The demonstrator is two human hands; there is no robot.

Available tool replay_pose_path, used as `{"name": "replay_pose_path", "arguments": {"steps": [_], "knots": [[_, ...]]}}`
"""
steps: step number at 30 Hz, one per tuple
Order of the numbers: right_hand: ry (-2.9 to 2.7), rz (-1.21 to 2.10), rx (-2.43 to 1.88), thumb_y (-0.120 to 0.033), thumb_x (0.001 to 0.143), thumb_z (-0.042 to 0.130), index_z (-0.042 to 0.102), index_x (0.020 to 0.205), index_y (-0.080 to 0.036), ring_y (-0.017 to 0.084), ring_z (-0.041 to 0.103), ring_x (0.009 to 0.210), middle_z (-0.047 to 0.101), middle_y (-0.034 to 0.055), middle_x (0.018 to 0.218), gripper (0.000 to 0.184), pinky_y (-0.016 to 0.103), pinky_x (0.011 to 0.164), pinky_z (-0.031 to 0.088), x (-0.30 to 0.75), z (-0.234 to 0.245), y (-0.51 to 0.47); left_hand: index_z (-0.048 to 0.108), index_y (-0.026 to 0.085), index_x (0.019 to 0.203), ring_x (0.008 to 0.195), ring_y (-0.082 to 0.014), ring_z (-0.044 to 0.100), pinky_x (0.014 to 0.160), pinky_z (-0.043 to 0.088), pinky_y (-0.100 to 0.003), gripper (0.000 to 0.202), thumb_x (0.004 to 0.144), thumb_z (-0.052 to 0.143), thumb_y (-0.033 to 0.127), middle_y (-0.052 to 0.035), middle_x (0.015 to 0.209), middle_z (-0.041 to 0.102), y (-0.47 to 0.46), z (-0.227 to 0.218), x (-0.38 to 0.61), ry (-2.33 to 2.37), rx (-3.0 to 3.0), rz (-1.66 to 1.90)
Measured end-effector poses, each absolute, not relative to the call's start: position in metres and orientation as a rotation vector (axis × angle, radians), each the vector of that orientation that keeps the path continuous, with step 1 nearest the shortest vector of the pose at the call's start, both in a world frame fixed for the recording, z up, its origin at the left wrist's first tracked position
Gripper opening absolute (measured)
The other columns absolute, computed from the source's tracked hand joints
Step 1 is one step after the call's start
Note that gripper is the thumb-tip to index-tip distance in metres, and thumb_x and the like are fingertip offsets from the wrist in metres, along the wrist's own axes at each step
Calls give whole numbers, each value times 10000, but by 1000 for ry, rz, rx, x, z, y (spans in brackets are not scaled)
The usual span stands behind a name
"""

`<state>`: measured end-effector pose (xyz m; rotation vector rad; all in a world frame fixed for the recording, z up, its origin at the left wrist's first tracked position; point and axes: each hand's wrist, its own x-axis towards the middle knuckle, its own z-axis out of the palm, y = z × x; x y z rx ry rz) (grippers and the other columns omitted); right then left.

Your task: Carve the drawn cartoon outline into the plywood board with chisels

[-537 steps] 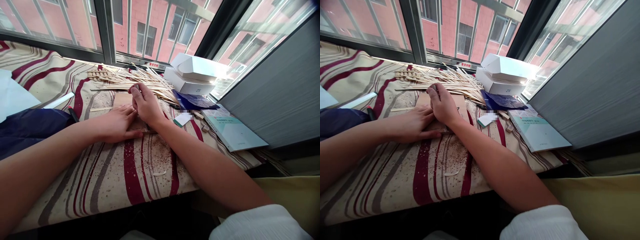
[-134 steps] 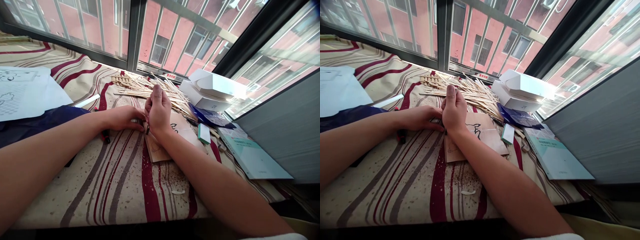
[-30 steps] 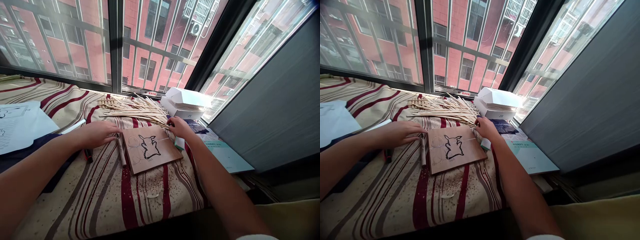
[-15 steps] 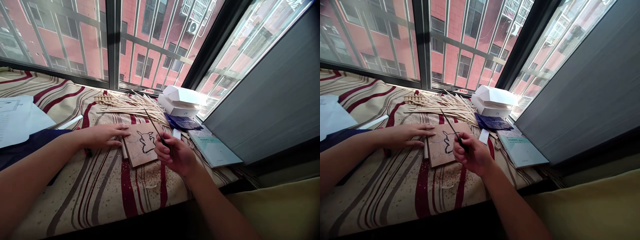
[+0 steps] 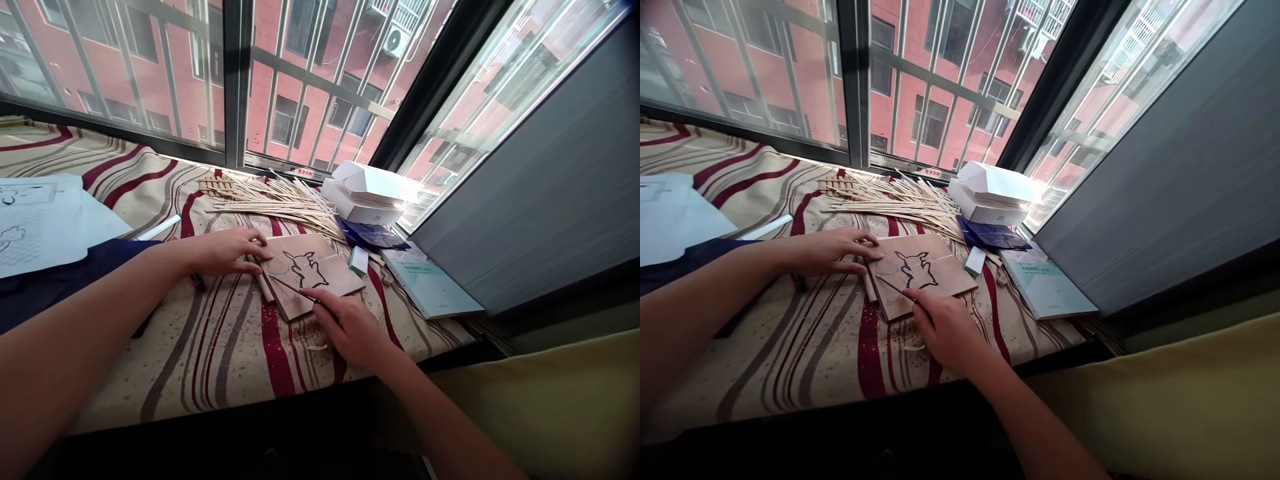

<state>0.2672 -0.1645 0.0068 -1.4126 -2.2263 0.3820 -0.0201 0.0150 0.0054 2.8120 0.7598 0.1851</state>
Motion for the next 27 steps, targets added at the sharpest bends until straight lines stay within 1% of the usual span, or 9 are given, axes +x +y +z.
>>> {"name": "replay_pose_path", "arguments": {"steps": [2, 4, 7, 11, 15, 19, 23, 25, 27], "knots": [[-2358, 114, -1381, -221, 1047, 433, 738, 1383, -90, 204, 687, 656, 793, 70, 795, 472, 327, 637, 406, 262, 4, -174, 762, 316, 1390, 1302, -331, 599, 1171, 451, -458, 456, 1048, 577, 553, -137, 1468, 649, 15, 5, -20, 748, 2811, 200], [-2410, -133, -1358, -178, 1039, 445, 735, 1392, -73, 199, 680, 579, 797, 54, 764, 469, 344, 570, 362, 256, 2, -182, 756, 313, 1396, 1293, -316, 597, 1168, 442, -446, 421, 1065, 563, 487, -130, 1464, 647, 14, 4, -19, 740, 2822, 199], [-2426, -320, -1321, -119, 1010, 457, 730, 1390, -49, 176, 667, 519, 789, 28, 742, 474, 353, 525, 348, 247, 2, -190, 741, 314, 1413, 1296, -295, 594, 1163, 432, -432, 399, 1077, 547, 408, -118, 1473, 627, 14, 4, -19, 738, 2848, 174], [-2440, -393, -1299, -86, 958, 472, 740, 1370, -35, 169, 649, 488, 738, 12, 667, 495, 349, 485, 344, 238, 4, -195, 729, 301, 1429, 1321, -294, 581, 1173, 419, -437, 406, 1077, 532, 348, -120, 1470, 614, 14, 4, -18, 744, 2855, 149], [-2434, -440, -1314, -69, 925, 472, 759, 1344, -35, 173, 624, 443, 682, 0, 596, 508, 360, 453, 314, 232, 6, -200, 726, 297, 1434, 1335, -303, 572, 1183, 413, -459, 412, 1073, 533, 346, -123, 1471, 604, 13, 5, -17, 757, 2830, 124], [-2379, -469, -1377, -66, 879, 533, 784, 1298, -33, 179, 622, 417, 688, 6, 585, 490, 366, 429, 308, 218, 7, -206, 747, 281, 1405, 1329, -295, 578, 1180, 416, -441, 398, 1064, 549, 332, -128, 1457, 604, 11, 7, -15, 774, 2806, 137], [-2374, -517, -1478, -18, 751, 593, 780, 1284, 2, 198, 629, 404, 674, 24, 555, 565, 349, 397, 306, 194, 13, -213, 765, 279, 1380, 1312, -289, 586, 1169, 420, -419, 379, 1053, 584, 343, -120, 1436, 615, 10, 8, -14, 798, 2792, 158], [-2371, -498, -1543, -17, 721, 607, 773, 1289, 14, 203, 633, 402, 685, 36, 558, 593, 329, 386, 324, 181, 16, -215, 776, 288, 1361, 1289, -287, 596, 1156, 425, -413, 364, 1049, 607, 373, -111, 1418, 626, 9, 8, -13, 815, 2792, 168], [-2368, -479, -1608, -21, 721, 620, 775, 1285, 17, 205, 638, 404, 700, 53, 564, 587, 304, 386, 355, 169, 16, -214, 788, 292, 1337, 1266, -284, 606, 1140, 433, -401, 350, 1047, 627, 403, -103, 1400, 636, 9, 8, -12, 828, 2792, 177]]}}
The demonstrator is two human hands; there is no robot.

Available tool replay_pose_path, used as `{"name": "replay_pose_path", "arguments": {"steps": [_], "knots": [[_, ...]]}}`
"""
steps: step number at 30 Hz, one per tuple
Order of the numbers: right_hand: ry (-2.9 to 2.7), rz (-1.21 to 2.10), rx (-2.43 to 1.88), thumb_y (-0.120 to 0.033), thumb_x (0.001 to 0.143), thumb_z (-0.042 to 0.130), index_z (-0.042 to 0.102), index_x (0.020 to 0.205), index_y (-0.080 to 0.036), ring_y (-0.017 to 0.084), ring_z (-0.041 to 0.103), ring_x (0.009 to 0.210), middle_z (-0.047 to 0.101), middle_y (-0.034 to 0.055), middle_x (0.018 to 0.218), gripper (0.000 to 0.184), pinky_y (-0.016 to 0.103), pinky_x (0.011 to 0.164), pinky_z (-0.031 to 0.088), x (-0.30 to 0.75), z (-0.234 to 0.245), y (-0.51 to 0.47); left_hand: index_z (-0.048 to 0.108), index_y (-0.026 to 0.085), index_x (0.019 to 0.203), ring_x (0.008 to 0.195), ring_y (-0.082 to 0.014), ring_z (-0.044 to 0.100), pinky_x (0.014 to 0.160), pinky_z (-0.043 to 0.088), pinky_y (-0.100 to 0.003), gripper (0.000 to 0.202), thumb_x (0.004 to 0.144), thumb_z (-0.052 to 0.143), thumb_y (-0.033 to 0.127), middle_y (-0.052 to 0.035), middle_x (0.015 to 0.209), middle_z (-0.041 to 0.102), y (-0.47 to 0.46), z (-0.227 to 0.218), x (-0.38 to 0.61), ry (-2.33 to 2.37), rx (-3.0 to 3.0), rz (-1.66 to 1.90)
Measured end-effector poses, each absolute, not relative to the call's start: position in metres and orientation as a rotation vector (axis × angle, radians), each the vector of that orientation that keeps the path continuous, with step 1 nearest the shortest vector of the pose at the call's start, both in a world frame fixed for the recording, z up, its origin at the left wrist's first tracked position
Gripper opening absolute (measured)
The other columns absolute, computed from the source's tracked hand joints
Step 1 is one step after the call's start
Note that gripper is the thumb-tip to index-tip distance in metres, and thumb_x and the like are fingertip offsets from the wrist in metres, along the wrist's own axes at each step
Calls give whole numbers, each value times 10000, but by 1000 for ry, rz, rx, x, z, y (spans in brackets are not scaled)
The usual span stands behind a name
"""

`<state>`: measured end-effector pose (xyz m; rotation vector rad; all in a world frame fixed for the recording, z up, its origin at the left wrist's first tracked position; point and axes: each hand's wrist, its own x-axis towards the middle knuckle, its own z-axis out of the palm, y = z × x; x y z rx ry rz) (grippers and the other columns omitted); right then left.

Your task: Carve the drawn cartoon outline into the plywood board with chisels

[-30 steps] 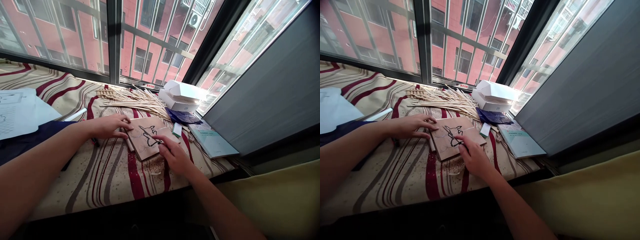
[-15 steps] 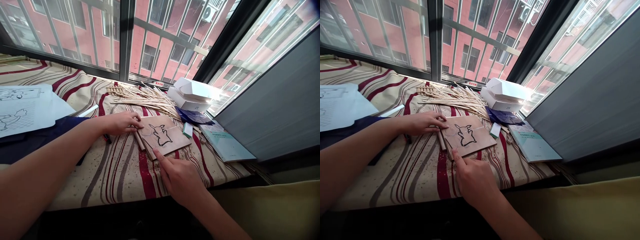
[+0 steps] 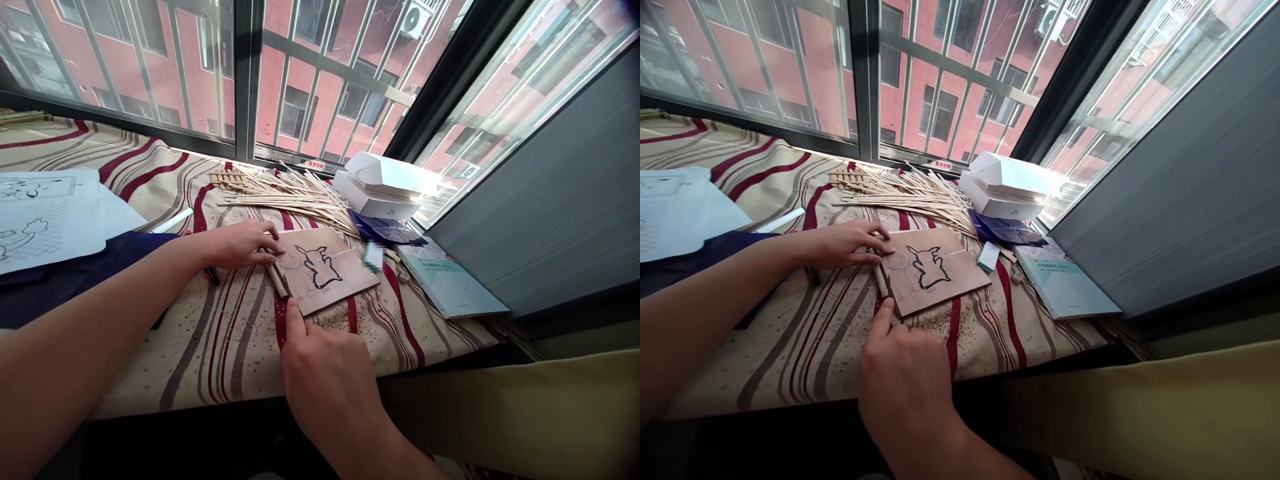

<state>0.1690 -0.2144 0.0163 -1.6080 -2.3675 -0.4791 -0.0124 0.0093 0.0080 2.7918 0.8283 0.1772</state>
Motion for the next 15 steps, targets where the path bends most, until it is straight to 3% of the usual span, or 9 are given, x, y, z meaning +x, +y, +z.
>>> {"name": "replay_pose_path", "arguments": {"steps": [6, 11, 15], "knots": [[-2357, -553, -1622, 18, 737, 598, 734, 1331, 54, 218, 674, 447, 718, 78, 593, 611, 301, 406, 402, 165, -5, -208, 813, 309, 1290, 1200, -254, 634, 1104, 449, -348, 317, 1052, 635, 419, -81, 1307, 672, 10, 10, -12, 863, 2805, 193], [-2223, -415, -1527, -85, 966, 472, 707, 1404, -17, 186, 659, 500, 722, 41, 640, 503, 307, 470, 411, 211, -11, -205, 826, 330, 1266, 1143, -254, 664, 1051, 482, -358, 315, 1040, 630, 432, -79, 1259, 669, 10, 14, -14, 894, 2791, 147], [-2029, -330, -1802, -152, 1060, 395, 669, 1452, -57, 228, 742, 657, 808, 86, 786, 488, 321, 607, 480, 253, -8, -192, 825, 338, 1270, 1208, -279, 645, 1095, 467, -395, 331, 1033, 623, 448, -98, 1349, 652, 11, 14, -16, 919, 2767, 112]]}}
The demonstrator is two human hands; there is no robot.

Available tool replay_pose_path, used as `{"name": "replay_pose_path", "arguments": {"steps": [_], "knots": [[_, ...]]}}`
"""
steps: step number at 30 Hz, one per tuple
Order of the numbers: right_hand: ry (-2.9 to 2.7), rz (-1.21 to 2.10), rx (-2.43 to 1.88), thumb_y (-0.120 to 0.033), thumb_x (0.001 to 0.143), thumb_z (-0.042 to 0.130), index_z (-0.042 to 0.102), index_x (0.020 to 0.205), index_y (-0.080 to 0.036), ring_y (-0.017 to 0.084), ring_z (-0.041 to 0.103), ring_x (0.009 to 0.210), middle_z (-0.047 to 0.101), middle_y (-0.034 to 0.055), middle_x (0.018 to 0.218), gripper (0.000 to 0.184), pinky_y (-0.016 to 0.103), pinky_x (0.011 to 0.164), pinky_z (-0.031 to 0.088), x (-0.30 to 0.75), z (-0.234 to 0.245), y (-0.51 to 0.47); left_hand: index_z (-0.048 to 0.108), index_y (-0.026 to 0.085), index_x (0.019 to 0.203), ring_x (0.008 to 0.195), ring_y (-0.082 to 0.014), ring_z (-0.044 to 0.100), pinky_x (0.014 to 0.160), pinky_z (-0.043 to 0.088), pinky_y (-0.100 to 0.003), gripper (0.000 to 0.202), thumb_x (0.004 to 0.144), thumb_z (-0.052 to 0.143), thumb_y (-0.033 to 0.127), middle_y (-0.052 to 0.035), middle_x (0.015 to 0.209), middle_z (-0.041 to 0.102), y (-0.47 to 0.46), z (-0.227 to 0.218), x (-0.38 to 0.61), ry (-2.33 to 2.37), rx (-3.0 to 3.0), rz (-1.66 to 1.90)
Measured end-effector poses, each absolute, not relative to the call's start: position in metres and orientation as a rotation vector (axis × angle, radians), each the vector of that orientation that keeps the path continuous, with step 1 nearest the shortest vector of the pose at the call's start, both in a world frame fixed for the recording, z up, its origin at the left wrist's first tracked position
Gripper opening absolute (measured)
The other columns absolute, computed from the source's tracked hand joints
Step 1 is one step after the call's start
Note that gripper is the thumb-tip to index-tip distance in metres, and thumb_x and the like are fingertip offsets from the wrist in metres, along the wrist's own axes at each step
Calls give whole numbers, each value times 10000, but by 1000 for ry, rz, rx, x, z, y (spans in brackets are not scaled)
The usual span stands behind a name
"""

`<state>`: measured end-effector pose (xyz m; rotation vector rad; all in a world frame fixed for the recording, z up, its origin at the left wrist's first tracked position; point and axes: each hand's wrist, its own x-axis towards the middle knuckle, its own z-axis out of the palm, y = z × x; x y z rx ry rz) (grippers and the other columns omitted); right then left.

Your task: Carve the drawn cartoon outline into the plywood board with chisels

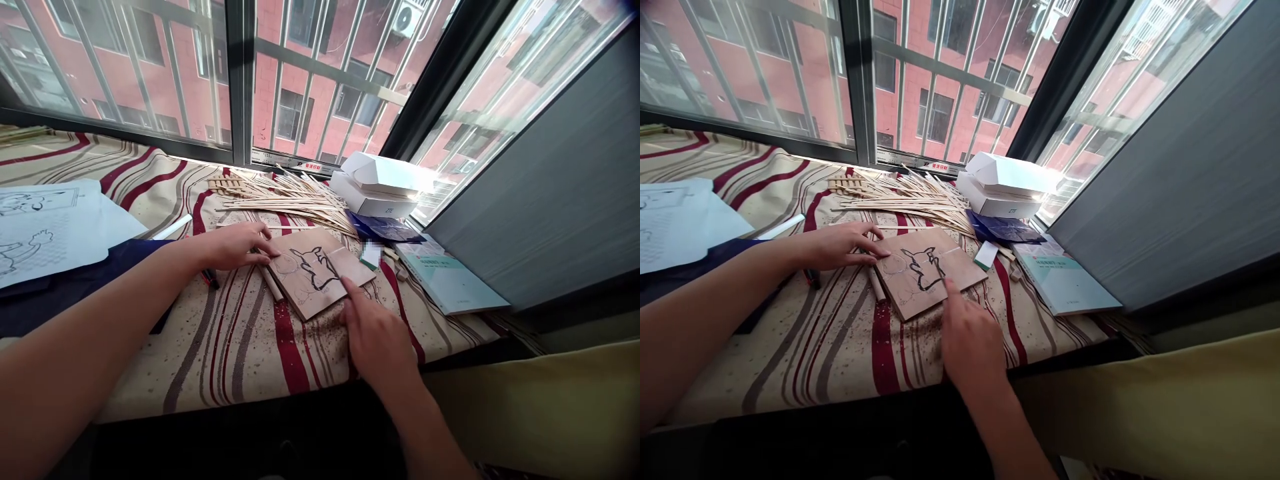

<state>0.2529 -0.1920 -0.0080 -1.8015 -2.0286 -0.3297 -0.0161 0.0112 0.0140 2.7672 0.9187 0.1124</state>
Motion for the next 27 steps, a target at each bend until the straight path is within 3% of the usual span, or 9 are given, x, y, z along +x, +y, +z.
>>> {"name": "replay_pose_path", "arguments": {"steps": [5, 14, 18, 22, 27], "knots": [[-1897, -242, -2027, -255, 1093, 386, 683, 1444, -133, 290, 785, 768, 850, 113, 916, 476, 363, 671, 497, 278, -5, -175, 845, 304, 1212, 1131, -240, 677, 1015, 489, -331, 369, 1051, 559, 472, -77, 1292, 696, 11, 21, -22, 949, 2731, 111], [-1920, 78, -1927, -241, 1093, 364, 629, 1494, -76, 326, 777, 1097, 837, 139, 1155, 508, 413, 923, 546, 275, 10, -158, 837, 201, 1017, 956, -211, 686, 863, 475, -293, 449, 1064, 519, 515, -60, 1047, 780, 15, 31, -33, 1057, 2731, 70], [-1993, 55, -2040, -224, 1102, 401, 605, 1535, -135, 308, 784, 1029, 847, 111, 1071, 487, 384, 879, 529, 280, 22, -150, 797, 134, 1140, 1008, -234, 684, 916, 488, -328, 459, 1100, 457, 440, -88, 1103, 788, 8, 36, -35, 1059, 2727, 100], [-2044, -136, -2149, -226, 1110, 390, 607, 1534, -163, 318, 777, 1042, 828, 140, 1149, 481, 380, 845, 520, 291, 23, -147, 718, 165, 1342, 1136, -261, 683, 995, 495, -362, 422, 1093, 486, 414, -104, 1274, 771, 5, 35, -31, 1049, 2744, 57], [-2103, -299, -2224, -200, 1104, 379, 596, 1534, -121, 323, 773, 1060, 824, 183, 1128, 488, 371, 847, 520, 294, 28, -140, 657, 268, 1480, 1249, -295, 655, 1076, 476, -378, 582, 1017, 589, 614, -106, 1378, 724, 11, 23, -29, 1010, 2746, 61]]}}
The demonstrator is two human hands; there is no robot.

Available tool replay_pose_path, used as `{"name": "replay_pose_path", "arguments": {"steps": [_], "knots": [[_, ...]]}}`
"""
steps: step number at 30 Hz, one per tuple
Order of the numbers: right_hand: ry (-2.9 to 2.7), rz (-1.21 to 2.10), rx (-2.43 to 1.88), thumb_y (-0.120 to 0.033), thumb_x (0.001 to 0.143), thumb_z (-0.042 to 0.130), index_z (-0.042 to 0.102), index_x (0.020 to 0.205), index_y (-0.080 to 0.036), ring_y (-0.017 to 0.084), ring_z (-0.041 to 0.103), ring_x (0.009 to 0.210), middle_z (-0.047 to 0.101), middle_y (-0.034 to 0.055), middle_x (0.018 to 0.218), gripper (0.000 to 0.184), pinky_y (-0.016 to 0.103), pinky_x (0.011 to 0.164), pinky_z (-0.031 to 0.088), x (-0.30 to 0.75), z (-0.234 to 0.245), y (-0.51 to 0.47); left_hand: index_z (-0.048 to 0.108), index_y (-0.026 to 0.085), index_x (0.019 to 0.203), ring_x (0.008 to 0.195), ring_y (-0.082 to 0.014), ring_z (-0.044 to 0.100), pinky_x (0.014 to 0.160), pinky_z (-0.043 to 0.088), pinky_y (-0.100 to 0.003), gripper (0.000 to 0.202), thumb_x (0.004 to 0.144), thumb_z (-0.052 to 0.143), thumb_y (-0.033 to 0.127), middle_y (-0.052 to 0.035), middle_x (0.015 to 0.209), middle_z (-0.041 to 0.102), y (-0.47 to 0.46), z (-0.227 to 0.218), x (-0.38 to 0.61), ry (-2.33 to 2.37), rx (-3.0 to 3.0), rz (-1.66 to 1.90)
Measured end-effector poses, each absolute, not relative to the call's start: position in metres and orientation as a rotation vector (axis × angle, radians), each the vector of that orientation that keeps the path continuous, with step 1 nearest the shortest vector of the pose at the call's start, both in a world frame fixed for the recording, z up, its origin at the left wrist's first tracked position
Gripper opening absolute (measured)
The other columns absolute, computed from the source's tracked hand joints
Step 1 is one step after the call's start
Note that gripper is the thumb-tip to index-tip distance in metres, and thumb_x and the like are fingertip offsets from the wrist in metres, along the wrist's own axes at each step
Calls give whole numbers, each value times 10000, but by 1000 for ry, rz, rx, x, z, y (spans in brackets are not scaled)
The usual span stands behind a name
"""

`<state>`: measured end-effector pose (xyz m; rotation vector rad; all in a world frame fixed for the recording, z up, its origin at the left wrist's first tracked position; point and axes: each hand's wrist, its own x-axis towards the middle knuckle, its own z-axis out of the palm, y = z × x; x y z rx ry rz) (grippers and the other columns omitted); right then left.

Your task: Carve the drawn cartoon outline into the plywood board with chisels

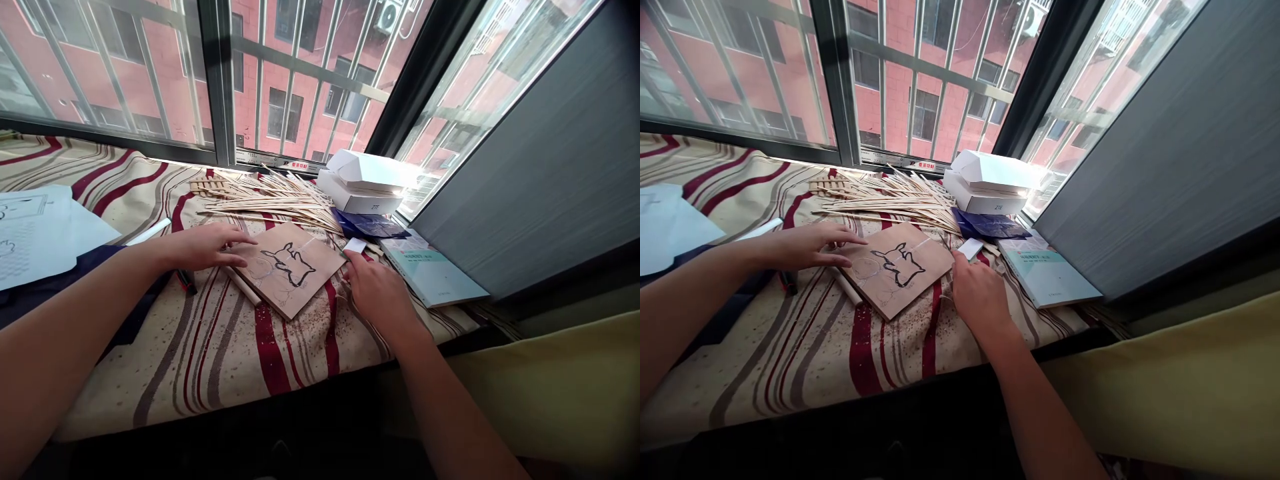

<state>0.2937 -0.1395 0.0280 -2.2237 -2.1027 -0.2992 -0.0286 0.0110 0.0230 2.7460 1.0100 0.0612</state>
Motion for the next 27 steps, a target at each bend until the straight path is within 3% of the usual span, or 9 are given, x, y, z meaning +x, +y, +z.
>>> {"name": "replay_pose_path", "arguments": {"steps": [7, 12, 19, 24, 27], "knots": [[-2152, -224, -2259, -210, 1112, 361, 615, 1518, -141, 341, 790, 1017, 828, 182, 1126, 484, 393, 818, 518, 285, 26, -132, 612, 265, 1543, 1373, -353, 578, 1176, 437, -449, 726, 953, 652, 686, -171, 1519, 627, 11, 17, -26, 910, 2762, 24], [-2008, -42, -2086, -253, 1120, 364, 615, 1528, -156, 331, 758, 1147, 823, 163, 1192, 489, 425, 969, 524, 294, 15, -122, 585, 275, 1559, 1459, -380, 511, 1209, 419, -484, 756, 923, 716, 661, -184, 1619, 534, 8, 22, -29, 931, 2749, 22], [-1999, 256, -1781, -214, 1088, 394, 622, 1501, -104, 295, 705, 1286, 738, 175, 1412, 485, 430, 1100, 515, 299, 0, -73, 600, 348, 1537, 1348, -353, 603, 1090, 521, -410, 702, 917, 724, 652, -143, 1625, 503, 12, 26, -46, 968, 2740, -11], [-2064, 298, -1748, -180, 1081, 414, 561, 1545, -79, 272, 719, 1244, 773, 182, 1332, 498, 398, 1067, 521, 295, 9, -37, 599, 284, 1543, 1307, -360, 623, 1110, 506, -430, 768, 895, 716, 679, -173, 1596, 491, 8, 28, -40, 1080, 2685, -69], [-2075, 231, -1754, -184, 1085, 417, 567, 1532, -58, 307, 709, 1239, 778, 195, 1306, 488, 431, 1060, 503, 292, 19, -48, 583, 254, 1561, 1259, -367, 650, 1107, 508, -448, 811, 896, 685, 707, -194, 1590, 481, -1, 31, -28, 1148, 2657, -120]]}}
